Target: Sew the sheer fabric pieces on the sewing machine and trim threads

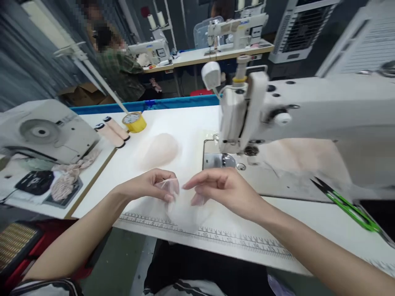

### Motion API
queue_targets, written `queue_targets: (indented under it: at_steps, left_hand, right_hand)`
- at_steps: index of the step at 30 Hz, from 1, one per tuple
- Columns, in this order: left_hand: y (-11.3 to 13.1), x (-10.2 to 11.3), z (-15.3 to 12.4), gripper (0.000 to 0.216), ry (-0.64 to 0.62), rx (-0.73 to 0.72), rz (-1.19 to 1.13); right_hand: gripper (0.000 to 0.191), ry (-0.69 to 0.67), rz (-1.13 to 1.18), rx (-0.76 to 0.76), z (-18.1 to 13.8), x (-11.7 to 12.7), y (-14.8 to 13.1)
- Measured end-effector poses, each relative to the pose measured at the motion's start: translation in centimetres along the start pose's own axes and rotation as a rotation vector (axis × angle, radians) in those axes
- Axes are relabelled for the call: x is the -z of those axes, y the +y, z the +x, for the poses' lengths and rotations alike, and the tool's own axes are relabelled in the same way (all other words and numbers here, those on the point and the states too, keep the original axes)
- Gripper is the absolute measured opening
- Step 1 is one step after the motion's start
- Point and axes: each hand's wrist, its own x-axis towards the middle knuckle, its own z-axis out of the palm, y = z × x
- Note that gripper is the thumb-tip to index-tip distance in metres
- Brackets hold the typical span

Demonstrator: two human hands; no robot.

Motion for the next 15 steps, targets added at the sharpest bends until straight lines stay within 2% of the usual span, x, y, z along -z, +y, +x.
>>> queue_targets:
  at_steps: [2,4,7,11,15]
  left_hand:
    - [-0.7,1.3,-1.4,0.028,0.137,-0.01,-0.06]
    - [-1.1,3.0,-2.5,0.035,0.351,-0.051,-0.082]
    - [-0.8,6.3,-2.5,0.043,0.592,-0.114,-0.041]
    - [0.2,11.7,-0.1,0.04,0.748,-0.104,0.102]
    - [-0.4,15.6,2.8,0.029,0.84,-0.012,0.306]
  right_hand:
    - [0.019,0.025,-0.058,-0.008,1.0,-0.5,-0.1]
    - [0.026,0.046,-0.096,-0.015,2.6,-1.0,-0.2]
    - [0.044,0.086,-0.141,0.028,6.1,-1.7,-0.4]
    - [0.062,0.129,-0.154,0.099,11.8,-1.7,0.1]
    - [0.074,0.14,-0.206,-0.037,16.0,-0.7,1.6]
